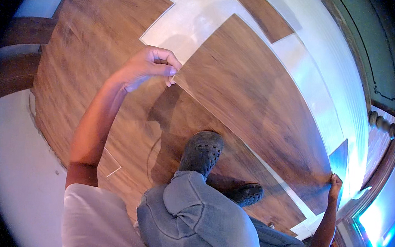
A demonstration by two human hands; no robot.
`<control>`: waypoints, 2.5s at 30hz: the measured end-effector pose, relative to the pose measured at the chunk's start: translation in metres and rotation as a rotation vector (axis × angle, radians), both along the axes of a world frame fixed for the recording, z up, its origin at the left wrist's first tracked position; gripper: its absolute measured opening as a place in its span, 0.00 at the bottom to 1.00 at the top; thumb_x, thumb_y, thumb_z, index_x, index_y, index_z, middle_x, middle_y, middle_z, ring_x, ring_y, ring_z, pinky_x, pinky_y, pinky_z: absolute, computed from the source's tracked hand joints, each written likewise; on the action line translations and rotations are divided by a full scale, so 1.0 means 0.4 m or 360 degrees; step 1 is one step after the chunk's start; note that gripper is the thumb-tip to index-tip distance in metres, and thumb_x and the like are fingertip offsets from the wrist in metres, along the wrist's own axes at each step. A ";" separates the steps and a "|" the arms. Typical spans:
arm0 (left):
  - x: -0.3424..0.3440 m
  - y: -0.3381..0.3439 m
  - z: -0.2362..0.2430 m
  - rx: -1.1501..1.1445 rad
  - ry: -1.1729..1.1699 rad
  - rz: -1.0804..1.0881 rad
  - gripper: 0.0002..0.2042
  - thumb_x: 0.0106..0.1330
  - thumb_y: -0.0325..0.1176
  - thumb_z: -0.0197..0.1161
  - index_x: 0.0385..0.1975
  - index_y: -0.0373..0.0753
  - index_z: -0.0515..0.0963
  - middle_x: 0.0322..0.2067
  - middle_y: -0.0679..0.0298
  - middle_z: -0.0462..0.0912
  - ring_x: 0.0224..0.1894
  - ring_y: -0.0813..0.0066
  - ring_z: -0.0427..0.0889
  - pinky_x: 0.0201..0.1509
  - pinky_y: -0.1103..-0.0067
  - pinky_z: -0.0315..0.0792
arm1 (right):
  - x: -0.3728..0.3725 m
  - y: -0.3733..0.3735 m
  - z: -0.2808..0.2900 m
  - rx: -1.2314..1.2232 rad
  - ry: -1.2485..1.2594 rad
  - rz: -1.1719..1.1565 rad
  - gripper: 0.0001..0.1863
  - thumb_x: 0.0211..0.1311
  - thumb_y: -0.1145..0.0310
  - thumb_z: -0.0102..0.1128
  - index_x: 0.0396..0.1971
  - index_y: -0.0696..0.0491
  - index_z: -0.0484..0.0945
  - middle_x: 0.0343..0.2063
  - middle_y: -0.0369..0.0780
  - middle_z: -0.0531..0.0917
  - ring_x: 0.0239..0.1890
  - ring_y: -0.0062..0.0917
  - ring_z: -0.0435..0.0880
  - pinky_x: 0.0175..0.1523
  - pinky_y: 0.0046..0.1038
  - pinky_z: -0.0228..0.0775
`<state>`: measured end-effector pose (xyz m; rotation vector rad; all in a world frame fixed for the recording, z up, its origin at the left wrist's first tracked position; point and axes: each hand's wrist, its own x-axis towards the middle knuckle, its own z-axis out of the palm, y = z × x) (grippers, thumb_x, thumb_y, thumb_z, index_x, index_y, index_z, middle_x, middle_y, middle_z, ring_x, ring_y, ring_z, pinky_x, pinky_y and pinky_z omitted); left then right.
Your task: The person installs wooden planks on the floor by aligning them, hammering them into place, and applying pressure by hand.
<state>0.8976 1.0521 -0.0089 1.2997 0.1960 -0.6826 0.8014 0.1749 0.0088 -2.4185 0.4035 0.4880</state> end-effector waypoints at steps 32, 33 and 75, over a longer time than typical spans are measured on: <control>-0.119 -0.067 0.093 -0.0003 -0.0035 0.0203 0.06 0.63 0.24 0.61 0.39 0.34 0.80 0.30 0.66 0.80 0.35 0.80 0.78 0.45 0.80 0.73 | -0.026 -0.019 -0.047 0.0066 0.0145 0.0104 0.28 0.72 0.42 0.55 0.21 0.45 0.59 0.23 0.25 0.58 0.29 0.14 0.55 0.34 0.24 0.46; -0.120 -0.067 0.095 0.0015 -0.0028 0.0195 0.07 0.63 0.24 0.62 0.39 0.34 0.80 0.30 0.66 0.80 0.35 0.80 0.78 0.45 0.80 0.73 | -0.026 -0.020 -0.046 0.0058 0.0157 0.0103 0.28 0.71 0.41 0.56 0.21 0.44 0.58 0.23 0.25 0.58 0.29 0.14 0.54 0.35 0.24 0.46; -0.104 -0.018 0.066 0.0251 -0.0001 -0.0063 0.06 0.63 0.27 0.69 0.37 0.33 0.84 0.29 0.63 0.85 0.32 0.78 0.84 0.41 0.80 0.78 | -0.052 0.011 -0.042 -0.0029 0.0231 0.0127 0.31 0.67 0.36 0.56 0.20 0.47 0.60 0.23 0.27 0.59 0.28 0.16 0.56 0.35 0.25 0.48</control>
